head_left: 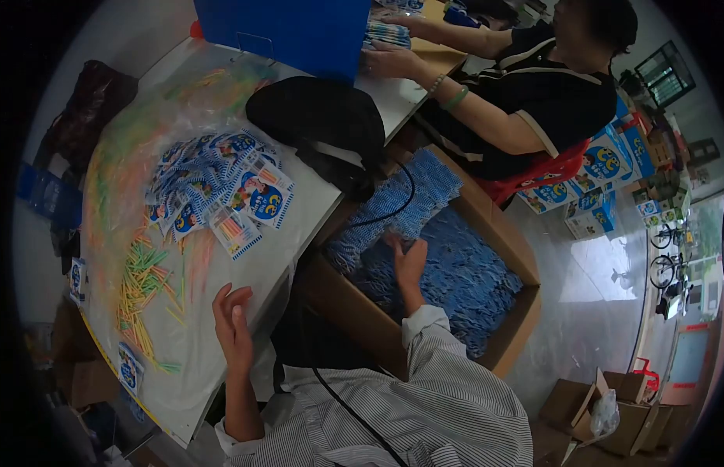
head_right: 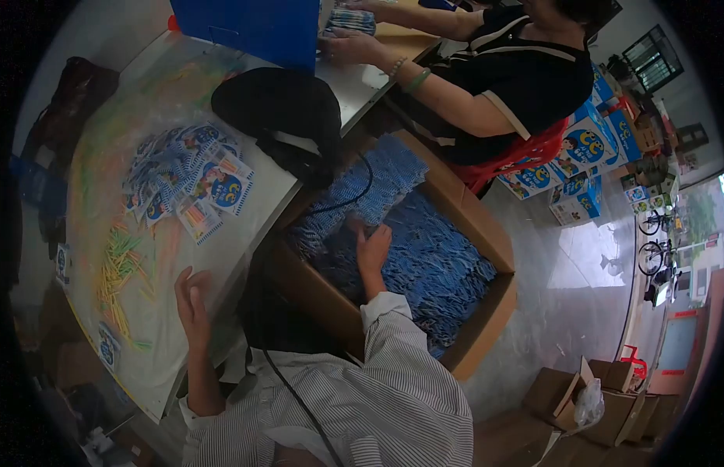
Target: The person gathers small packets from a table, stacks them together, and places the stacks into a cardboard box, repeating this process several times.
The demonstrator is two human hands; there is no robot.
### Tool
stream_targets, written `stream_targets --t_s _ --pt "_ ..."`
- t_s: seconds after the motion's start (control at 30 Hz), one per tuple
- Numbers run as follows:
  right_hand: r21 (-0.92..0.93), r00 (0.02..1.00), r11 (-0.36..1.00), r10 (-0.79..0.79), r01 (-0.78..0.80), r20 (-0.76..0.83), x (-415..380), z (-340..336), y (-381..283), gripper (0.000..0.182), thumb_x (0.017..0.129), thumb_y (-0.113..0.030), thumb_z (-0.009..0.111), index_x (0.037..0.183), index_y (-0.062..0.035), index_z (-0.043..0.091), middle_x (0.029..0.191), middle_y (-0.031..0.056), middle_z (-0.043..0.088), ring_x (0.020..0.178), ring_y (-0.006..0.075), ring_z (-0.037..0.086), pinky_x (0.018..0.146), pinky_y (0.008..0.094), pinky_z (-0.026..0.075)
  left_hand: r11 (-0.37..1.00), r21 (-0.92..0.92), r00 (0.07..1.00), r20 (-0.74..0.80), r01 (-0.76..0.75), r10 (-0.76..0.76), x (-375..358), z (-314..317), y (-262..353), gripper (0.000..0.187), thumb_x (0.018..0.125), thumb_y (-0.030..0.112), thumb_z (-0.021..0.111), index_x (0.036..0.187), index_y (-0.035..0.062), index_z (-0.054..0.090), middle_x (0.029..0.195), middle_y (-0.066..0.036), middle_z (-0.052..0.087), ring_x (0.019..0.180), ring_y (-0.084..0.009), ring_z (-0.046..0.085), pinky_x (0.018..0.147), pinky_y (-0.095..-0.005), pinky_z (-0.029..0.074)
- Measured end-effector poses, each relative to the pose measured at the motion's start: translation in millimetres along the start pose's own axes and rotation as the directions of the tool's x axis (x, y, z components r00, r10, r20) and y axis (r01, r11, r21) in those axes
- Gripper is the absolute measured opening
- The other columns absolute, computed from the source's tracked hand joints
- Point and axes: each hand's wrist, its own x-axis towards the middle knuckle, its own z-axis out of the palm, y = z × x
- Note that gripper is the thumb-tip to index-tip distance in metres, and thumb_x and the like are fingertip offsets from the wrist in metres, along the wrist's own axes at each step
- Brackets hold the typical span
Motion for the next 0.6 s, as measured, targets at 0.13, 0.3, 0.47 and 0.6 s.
stream_targets --t_s 0.13,0.3,0.47,0.6 --pt "0.049 0.994 0.999 0.018 -0.023 0.105 2 -15 -15 0.047 0.065 -0.029 0.071 0.088 0.0033 0.046 0.085 0.0197 0.047 0.081 0.0373 0.047 0.071 0.0392 0.038 0.999 0.031 1.0 -0.028 0.012 -0.011 -1 -4 -1 0.035 0.091 0.022 0.033 0.117 -0.0006 0.035 0.099 -0.014 0.055 0.092 -0.0211 0.053 0.083 -0.0317 0.039" --pt "0.104 0.995 0.992 0.06 -0.068 0.075 1 -1 -2 0.049 0.065 -0.028 0.071 0.09 0.0042 0.045 0.085 0.0208 0.047 0.082 0.0372 0.047 0.071 0.0399 0.039 0.997 -0.067 0.997 -0.066 0.043 -0.048 -2 -5 -4 0.035 0.091 0.024 0.032 0.116 -0.0006 0.037 0.095 -0.014 0.056 0.09 -0.0208 0.054 0.082 -0.0318 0.04" --pt "-0.057 0.996 0.998 -0.006 0.011 0.09 -5 -2 -9 0.063 0.068 -0.025 0.069 0.114 0.0051 0.038 0.111 0.023 0.041 0.093 0.0402 0.047 0.082 0.0371 0.039 0.997 -0.06 0.996 -0.062 0.057 -0.06 -4 -5 2 0.035 0.091 0.025 0.033 0.115 -0.0005 0.037 0.094 -0.014 0.056 0.089 -0.0207 0.054 0.081 -0.0317 0.041" --pt "-0.001 0.998 0.999 -0.043 0.043 0.042 -12 -4 8 0.066 0.07 -0.022 0.067 0.121 0.0028 0.033 0.118 0.0209 0.037 0.096 0.0366 0.049 0.082 0.0345 0.041 0.995 -0.066 0.994 -0.074 0.07 -0.075 -6 -7 2 0.036 0.091 0.026 0.034 0.114 -0.0008 0.037 0.094 -0.014 0.056 0.088 -0.021 0.055 0.081 -0.0318 0.041"
